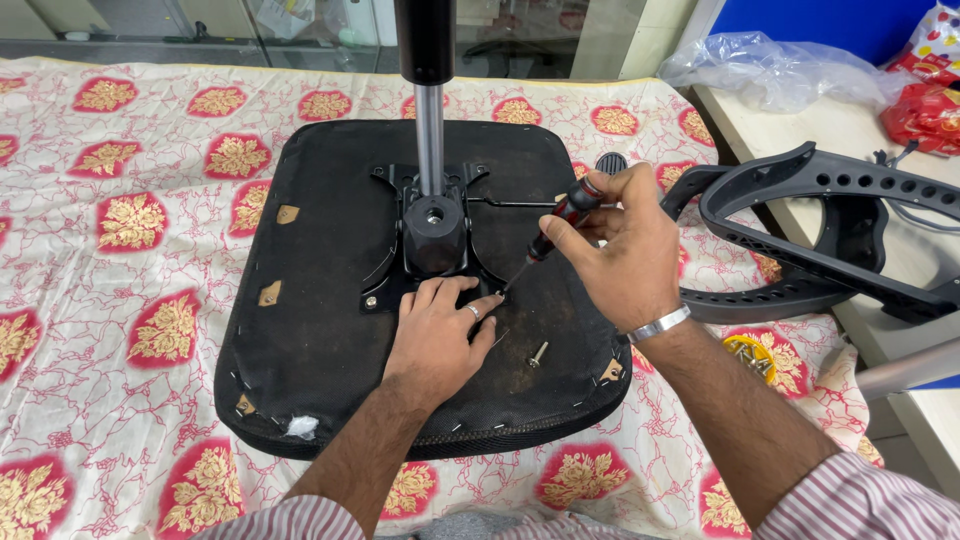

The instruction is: The person attaches a black metal chair base to the underside of a black chair seat using a screwdriver and screws. They align the base, insert screws, and tighten them to secure the components.

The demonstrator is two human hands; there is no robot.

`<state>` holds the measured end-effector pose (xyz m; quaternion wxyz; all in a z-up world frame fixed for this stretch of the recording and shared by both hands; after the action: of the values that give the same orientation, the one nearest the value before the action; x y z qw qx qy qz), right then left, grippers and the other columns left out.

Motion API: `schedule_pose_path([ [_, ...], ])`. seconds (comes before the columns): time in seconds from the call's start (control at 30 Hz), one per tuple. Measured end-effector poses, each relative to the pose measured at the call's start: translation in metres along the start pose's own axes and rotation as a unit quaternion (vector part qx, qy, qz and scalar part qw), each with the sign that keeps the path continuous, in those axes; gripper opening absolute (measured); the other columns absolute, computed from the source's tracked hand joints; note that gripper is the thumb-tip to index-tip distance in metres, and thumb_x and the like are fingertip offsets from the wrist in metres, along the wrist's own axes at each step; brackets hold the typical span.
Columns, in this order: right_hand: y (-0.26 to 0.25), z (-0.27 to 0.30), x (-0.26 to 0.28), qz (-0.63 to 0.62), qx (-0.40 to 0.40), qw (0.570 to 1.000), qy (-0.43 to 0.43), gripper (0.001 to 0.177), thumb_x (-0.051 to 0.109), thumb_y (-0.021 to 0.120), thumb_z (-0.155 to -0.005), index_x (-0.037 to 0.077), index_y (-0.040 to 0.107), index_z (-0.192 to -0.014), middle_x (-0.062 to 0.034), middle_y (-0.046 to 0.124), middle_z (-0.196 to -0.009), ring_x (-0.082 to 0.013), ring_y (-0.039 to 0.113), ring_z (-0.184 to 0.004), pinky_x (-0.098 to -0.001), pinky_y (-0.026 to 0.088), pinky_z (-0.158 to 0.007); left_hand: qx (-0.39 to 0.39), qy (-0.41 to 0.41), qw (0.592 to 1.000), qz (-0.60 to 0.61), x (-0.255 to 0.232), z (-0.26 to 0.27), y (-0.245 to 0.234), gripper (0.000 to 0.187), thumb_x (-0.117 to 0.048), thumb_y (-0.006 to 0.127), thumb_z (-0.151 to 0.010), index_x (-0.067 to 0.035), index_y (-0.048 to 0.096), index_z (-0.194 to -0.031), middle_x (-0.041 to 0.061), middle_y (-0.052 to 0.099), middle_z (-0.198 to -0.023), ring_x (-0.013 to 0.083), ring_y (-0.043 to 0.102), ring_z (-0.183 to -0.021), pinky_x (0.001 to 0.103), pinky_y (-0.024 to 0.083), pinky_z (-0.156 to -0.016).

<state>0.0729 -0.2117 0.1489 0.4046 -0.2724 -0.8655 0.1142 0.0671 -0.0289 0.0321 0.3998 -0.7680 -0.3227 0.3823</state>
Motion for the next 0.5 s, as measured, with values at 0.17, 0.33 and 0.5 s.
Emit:
schedule_pose_path([
  [0.17,-0.036,0.018,-0.043,-0.12,-0.106,0.983,0.089,0.048,0.006,0.08,-0.094,0.001,0.043,-0.124,-0.0097,0.062,-0.104,-0.0148,0.07,-0.088,-0.0295,0.062,-0.072,-0.009,0.006,1.0,0.011,-0.001,0.0,-0.002,0.033,-0.029,0.066,-0.092,-0.021,0.074,-0.123,0.005,0.06,-0.13,0.026,0.049,-0.128,0.048,0.036,-0.106],
  [0.33,-0.039,0.077,-0.144,-0.322,-0.18,0.843,0.391,0.035,0.008,0.073,-0.091,0.005,0.044,-0.109,-0.0085,0.063,-0.095,-0.0196,0.075,-0.075,-0.0373,0.068,-0.069,-0.01,0.001,1.0,0.005,-0.002,0.0,-0.001,0.038,-0.029,0.066,-0.091,-0.021,0.07,-0.128,0.004,0.061,-0.131,0.0256,0.049,-0.128,0.047,0.037,-0.105],
  [0.5,-0.031,0.127,-0.187,-0.26,-0.12,0.822,0.492,0.036,0.022,0.077,-0.089,0.001,0.058,-0.112,-0.0095,0.07,-0.092,-0.0187,0.072,-0.075,-0.0317,0.063,-0.065,-0.003,-0.002,1.0,-0.011,-0.001,-0.001,0.002,0.042,-0.03,0.065,-0.092,-0.021,0.066,-0.133,0.004,0.061,-0.132,0.0257,0.049,-0.128,0.048,0.038,-0.105],
])
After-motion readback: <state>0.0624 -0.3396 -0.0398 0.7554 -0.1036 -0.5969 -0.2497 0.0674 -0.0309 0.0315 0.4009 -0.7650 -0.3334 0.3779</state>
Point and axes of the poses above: each hand's wrist, its own z-axis away from the middle knuckle, its own y-axis out of the palm, x = y × z, the point moved 8 cm from there along -z, towards the middle knuckle
